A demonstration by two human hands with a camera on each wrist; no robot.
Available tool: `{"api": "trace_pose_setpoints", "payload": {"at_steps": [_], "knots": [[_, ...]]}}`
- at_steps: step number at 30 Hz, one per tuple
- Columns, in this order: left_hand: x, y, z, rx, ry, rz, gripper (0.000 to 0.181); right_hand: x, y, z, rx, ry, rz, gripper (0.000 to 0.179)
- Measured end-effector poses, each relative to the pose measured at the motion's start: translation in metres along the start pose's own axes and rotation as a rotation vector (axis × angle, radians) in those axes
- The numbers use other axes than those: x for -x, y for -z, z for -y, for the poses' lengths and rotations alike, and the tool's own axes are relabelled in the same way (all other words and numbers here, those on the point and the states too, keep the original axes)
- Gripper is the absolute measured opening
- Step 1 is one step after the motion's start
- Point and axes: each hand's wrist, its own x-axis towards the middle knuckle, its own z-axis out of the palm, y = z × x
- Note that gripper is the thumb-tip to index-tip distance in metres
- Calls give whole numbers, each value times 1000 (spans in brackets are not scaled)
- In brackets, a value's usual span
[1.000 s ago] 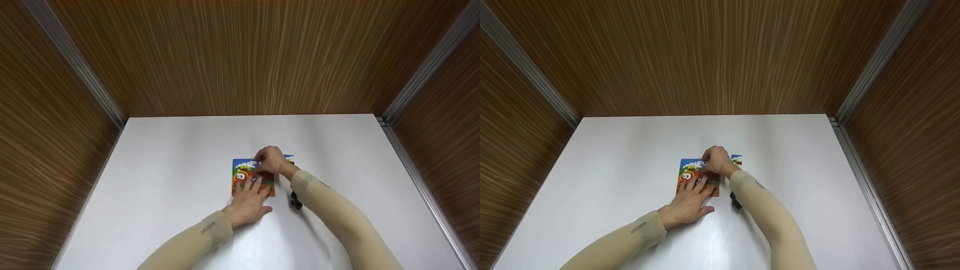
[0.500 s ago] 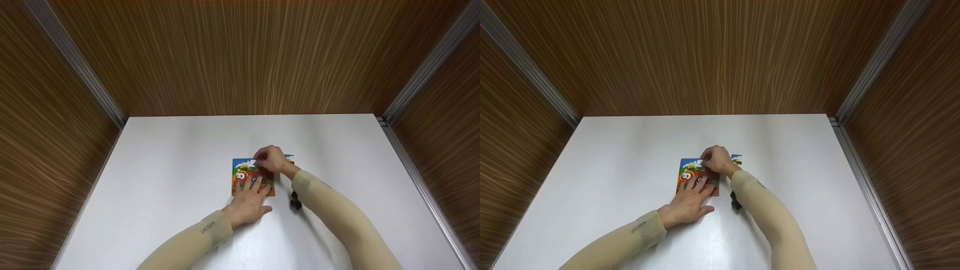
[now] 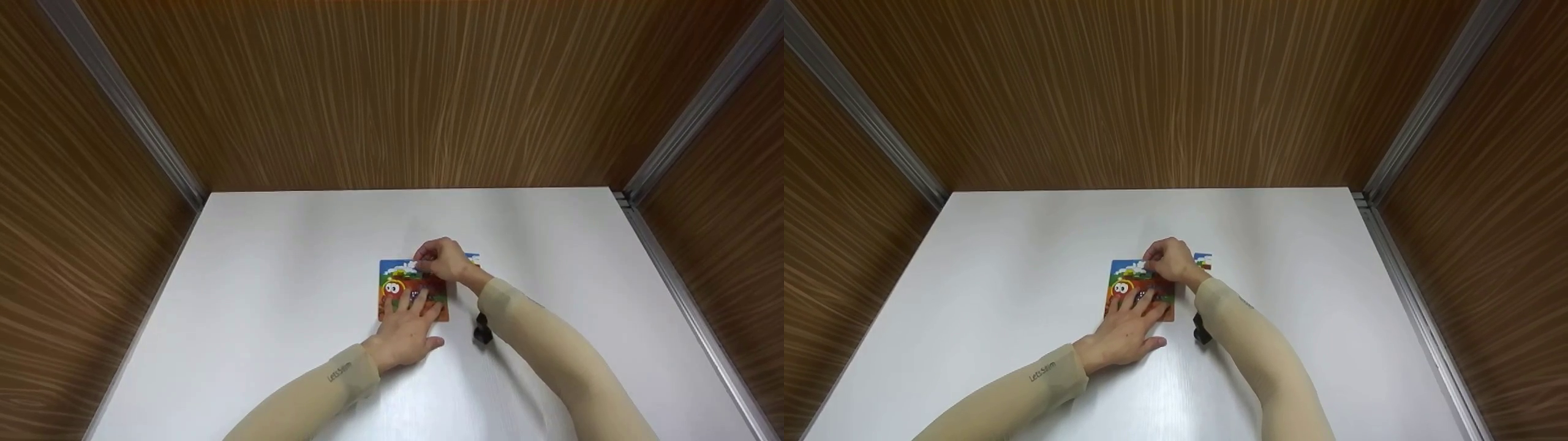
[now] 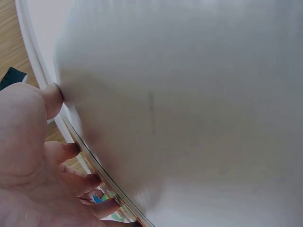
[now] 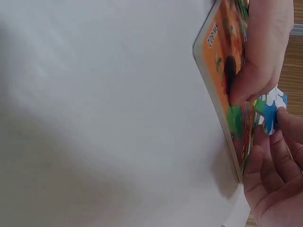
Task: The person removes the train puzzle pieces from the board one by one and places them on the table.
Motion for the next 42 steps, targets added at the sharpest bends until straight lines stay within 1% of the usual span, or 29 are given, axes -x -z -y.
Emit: {"api": "trace_pose_setpoints", "payload": {"at_steps": [5, 12, 17, 21, 25, 30, 37, 42], "knots": [[0, -1, 0, 2, 2, 6, 75, 2, 3, 0, -32, -45, -2, 9], [0, -2, -1, -19, 15, -2, 74, 5, 13, -3, -49, -44, -13, 11], [0, -2, -1, -11, 26, 10, 75, 9, 23, -6, -50, -58, -21, 13], [0, -2, -1, 8, 29, 19, 76, 14, 33, -9, -91, -77, -22, 14], [0, -3, -1, 13, 27, 14, 76, 18, 43, -14, -124, -94, -32, 14], [0, -4, 0, 13, 20, 1, 76, 24, 56, -22, -129, -113, -55, 17], [0, -3, 0, 26, 25, 10, 77, 33, 75, -36, -118, -89, -90, 19], [1, -2, 0, 7, 18, 13, 76, 40, 86, -44, -137, -87, -124, 19]]}}
